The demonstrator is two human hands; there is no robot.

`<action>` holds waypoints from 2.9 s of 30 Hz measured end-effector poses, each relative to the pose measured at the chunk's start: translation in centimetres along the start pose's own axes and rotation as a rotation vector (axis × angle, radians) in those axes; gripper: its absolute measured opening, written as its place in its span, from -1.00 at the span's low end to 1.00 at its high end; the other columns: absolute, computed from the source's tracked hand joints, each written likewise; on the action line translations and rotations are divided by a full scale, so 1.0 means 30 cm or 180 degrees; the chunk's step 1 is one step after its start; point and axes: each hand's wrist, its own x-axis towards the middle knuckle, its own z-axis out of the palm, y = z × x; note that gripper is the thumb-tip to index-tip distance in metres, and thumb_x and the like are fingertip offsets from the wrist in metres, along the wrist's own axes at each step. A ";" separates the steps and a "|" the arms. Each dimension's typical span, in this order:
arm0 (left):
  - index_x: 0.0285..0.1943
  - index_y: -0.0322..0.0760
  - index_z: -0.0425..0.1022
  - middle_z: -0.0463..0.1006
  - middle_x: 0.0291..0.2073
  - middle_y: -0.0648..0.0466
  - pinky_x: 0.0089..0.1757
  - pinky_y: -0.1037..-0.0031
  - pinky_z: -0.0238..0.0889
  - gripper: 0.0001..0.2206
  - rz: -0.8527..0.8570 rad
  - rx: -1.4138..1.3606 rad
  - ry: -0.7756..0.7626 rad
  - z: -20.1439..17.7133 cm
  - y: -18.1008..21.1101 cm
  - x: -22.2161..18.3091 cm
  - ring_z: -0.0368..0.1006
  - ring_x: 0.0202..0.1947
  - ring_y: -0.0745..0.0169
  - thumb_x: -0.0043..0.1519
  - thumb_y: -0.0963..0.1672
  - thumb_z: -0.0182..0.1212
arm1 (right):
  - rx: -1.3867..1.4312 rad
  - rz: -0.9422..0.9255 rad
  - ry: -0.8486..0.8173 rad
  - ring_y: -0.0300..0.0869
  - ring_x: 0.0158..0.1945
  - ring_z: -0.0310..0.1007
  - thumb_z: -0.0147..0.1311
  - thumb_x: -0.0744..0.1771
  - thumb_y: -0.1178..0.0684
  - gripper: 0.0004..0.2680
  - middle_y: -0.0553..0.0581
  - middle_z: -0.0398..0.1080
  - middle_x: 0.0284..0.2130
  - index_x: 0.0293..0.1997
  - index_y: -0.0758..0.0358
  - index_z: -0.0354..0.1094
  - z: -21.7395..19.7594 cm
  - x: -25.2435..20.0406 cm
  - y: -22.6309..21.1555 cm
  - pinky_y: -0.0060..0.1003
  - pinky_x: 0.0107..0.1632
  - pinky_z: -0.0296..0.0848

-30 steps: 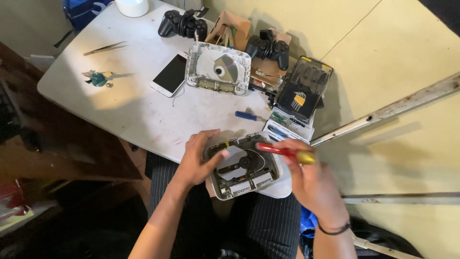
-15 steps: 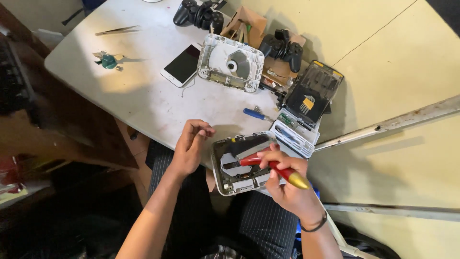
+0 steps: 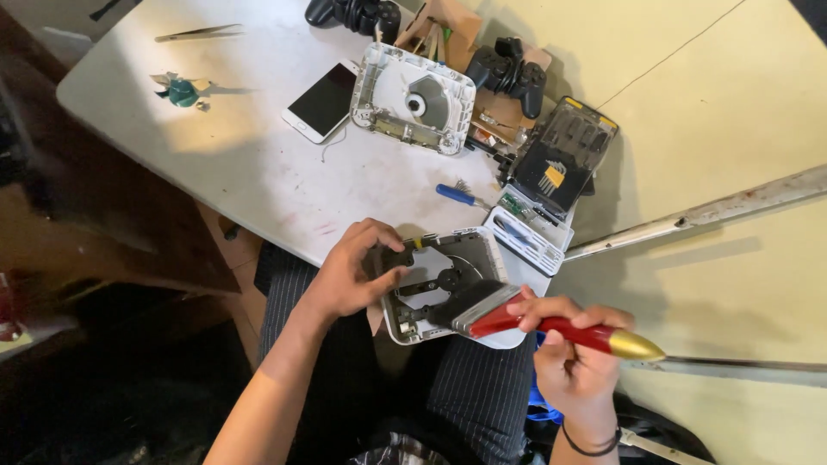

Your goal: Cleaning and inspecting a disc drive mechanism using a paintbrush and a screwdriver on a repair bench.

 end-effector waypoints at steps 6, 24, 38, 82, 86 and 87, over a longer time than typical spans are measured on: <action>-0.07 0.00 0.53 0.48 0.10 0.00 0.02 0.21 0.27 -0.66 0.0090 0.0303 -0.0063 0.039 0.001 0.000 0.39 0.09 -0.03 0.02 -0.08 0.54 | -0.0451 -0.0149 0.0287 0.04 -0.05 0.53 -0.29 0.42 0.30 -0.82 0.33 0.35 -0.31 0.01 0.08 -0.18 0.025 -0.049 0.063 0.25 0.42 0.33; -0.10 -0.05 0.48 0.57 0.14 0.01 0.07 0.14 0.32 -0.72 0.0278 0.0230 -0.0043 0.022 0.028 0.014 0.52 0.12 -0.02 0.12 -0.04 0.48 | -0.0703 -0.0050 -0.0066 0.01 -0.11 0.63 -0.15 0.38 0.27 -0.79 0.32 0.44 -0.28 0.00 0.13 -0.13 0.037 -0.048 -0.050 0.15 0.43 0.37; -0.12 -0.10 0.48 0.57 0.14 -0.01 0.11 0.16 0.29 -0.72 0.0255 0.0202 -0.0077 0.018 0.028 0.020 0.50 0.13 -0.01 0.11 -0.07 0.49 | -0.0863 -0.0167 0.0300 0.11 -0.06 0.57 -0.20 0.39 0.26 -0.79 0.39 0.42 -0.26 0.00 0.10 -0.19 0.122 -0.076 -0.073 0.21 0.40 0.39; -0.15 -0.08 0.53 0.53 0.13 -0.02 0.13 0.19 0.31 -0.81 -0.0139 0.0207 0.0041 0.035 0.004 0.012 0.43 0.20 -0.02 0.17 -0.04 0.42 | -0.1907 0.0286 0.0315 -0.11 -0.02 0.64 -0.16 0.37 0.29 -0.94 0.03 0.28 -0.20 -0.12 0.35 0.07 0.072 -0.075 -0.069 -0.17 0.37 0.45; -0.14 -0.08 0.54 0.52 0.15 -0.01 0.15 0.16 0.29 -0.81 -0.0243 0.0244 0.0016 0.030 0.001 0.015 0.40 0.22 -0.03 0.18 -0.03 0.40 | -0.1204 0.0353 0.0048 0.02 -0.06 0.65 -0.16 0.39 0.22 -0.83 0.20 0.40 -0.32 -0.07 0.16 -0.16 0.036 -0.098 -0.069 0.02 0.26 0.50; -0.14 -0.08 0.54 0.52 0.15 -0.01 0.15 0.16 0.29 -0.81 -0.0254 0.0255 0.0001 0.033 -0.001 0.015 0.41 0.22 -0.03 0.19 -0.03 0.39 | -0.1057 0.0506 0.0072 0.05 -0.10 0.67 -0.15 0.40 0.21 -0.83 0.23 0.41 -0.32 -0.04 0.14 -0.12 0.016 -0.106 -0.081 0.05 0.16 0.60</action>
